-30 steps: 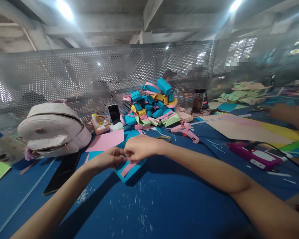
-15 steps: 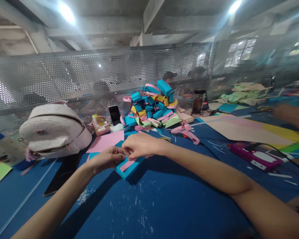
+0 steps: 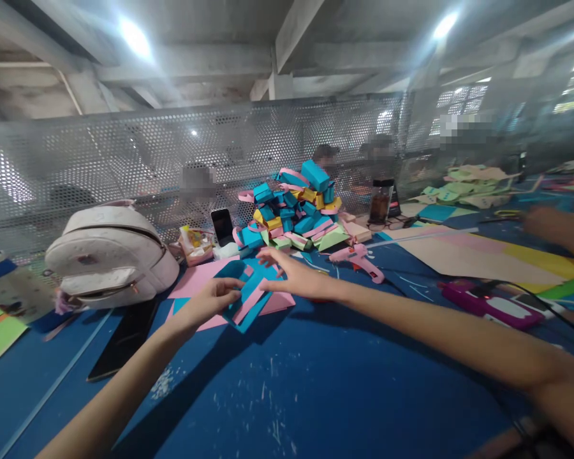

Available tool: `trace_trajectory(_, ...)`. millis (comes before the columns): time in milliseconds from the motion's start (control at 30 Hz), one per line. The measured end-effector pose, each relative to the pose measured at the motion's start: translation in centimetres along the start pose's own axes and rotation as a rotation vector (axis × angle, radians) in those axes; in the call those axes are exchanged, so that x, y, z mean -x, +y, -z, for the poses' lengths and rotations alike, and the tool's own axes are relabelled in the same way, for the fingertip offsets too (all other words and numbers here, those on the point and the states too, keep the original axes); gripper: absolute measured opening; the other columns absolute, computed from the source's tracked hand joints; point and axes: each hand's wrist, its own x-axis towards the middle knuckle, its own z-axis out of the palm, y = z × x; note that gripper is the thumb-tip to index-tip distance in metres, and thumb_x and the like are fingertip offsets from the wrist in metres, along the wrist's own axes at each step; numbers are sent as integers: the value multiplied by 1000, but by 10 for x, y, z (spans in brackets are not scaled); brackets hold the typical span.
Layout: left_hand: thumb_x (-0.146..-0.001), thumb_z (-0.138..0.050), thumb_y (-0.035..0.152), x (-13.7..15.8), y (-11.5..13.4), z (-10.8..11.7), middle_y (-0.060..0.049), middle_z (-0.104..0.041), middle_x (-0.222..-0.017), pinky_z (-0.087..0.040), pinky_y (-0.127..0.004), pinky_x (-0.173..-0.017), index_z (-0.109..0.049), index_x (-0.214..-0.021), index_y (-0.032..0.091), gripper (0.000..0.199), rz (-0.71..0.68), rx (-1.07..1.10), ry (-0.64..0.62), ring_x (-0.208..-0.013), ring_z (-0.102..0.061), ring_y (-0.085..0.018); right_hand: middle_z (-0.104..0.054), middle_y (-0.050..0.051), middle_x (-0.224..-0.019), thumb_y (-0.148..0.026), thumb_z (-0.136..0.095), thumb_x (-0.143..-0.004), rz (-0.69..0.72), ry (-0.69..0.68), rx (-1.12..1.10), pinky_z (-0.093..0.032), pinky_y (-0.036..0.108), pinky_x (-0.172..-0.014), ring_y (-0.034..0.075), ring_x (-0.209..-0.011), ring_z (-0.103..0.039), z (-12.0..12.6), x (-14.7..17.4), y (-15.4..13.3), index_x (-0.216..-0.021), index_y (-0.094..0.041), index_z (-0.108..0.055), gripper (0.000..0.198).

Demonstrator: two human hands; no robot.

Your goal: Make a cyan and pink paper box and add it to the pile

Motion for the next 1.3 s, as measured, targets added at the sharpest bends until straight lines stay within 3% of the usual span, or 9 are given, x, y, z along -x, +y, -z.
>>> trace_trajectory(67,-82,-57,35,1,4,-5,-2,-62,-73,-44,-24,-59,-67,-102,12,33,-53,-63,0,-64,-56,-14,-46,15,-135,-42,-72,-76,-137,-57,-230,-45,41,-94,25,-122,-49,-13,10,25,-130,-21,-39,67)
trace_trajectory(167,-83,-53,28,3,10,-16,-6,-69,-91,-46,-27,-71,-68,-102,14,28,-111,-178,30,-81,-61,-18,-47,14,-136,-50,-74,-73,-197,-65,-485,-39,43,-104,25,-127,-48,-30,25,47,-131,-23,-38,73)
trace_trajectory(267,-84,-51,21,5,12,-29,-6,-71,-92,-44,-27,-67,-68,-104,14,28,-115,-321,94,-78,-61,-19,-48,14,-138,-54,-74,-72,-211,1,-598,-35,44,-109,26,-131,-44,-42,37,55,-131,-24,-39,75)
trace_trajectory(400,-84,-50,17,5,10,-42,-5,-72,-86,-39,-26,-59,-68,-110,16,31,-112,-473,139,-65,-58,-17,-52,12,-136,-51,-73,-75,-174,34,-593,-35,43,-110,27,-130,-46,-47,47,57,-131,-21,-45,70)
trace_trajectory(533,-86,-50,17,4,9,-47,-6,-73,-99,-43,-28,-66,-69,-109,18,30,-123,-533,125,-75,-63,-19,-62,10,-121,-48,-69,-80,-154,-10,-558,-44,43,-101,26,-113,-59,-45,49,53,-124,-18,-53,55)
trace_trajectory(700,-90,-53,30,1,4,-46,-7,-72,-106,-47,-31,-75,-67,-112,20,29,-120,-544,120,-86,-65,-23,-65,9,-114,-46,-67,-82,-173,-17,-533,-48,40,-96,25,-108,-61,-43,50,48,-121,-18,-54,50)
trace_trajectory(800,-82,-66,40,0,-4,-46,-9,-71,-110,-48,-36,-80,-67,-111,20,35,-115,-546,127,-95,-64,-28,-65,9,-114,-46,-67,-82,-177,-2,-522,-48,41,-95,25,-107,-62,-43,51,48,-116,-17,-56,46)
trace_trajectory(1000,-69,-75,25,-1,-12,-43,-9,-70,-108,-48,-38,-83,-66,-110,21,42,-102,-551,128,-94,-62,-28,-65,9,-114,-47,-66,-83,-182,2,-485,-48,41,-95,25,-108,-61,-45,51,50,-116,-18,-56,45)
trace_trajectory(1300,-72,-67,20,5,0,-35,-6,-69,-99,-44,-31,-76,-65,-112,20,40,-70,-562,25,-86,-59,-22,-64,9,-116,-47,-64,-85,-160,4,-496,-47,41,-96,26,-112,-59,-44,50,49,-121,-19,-55,46)
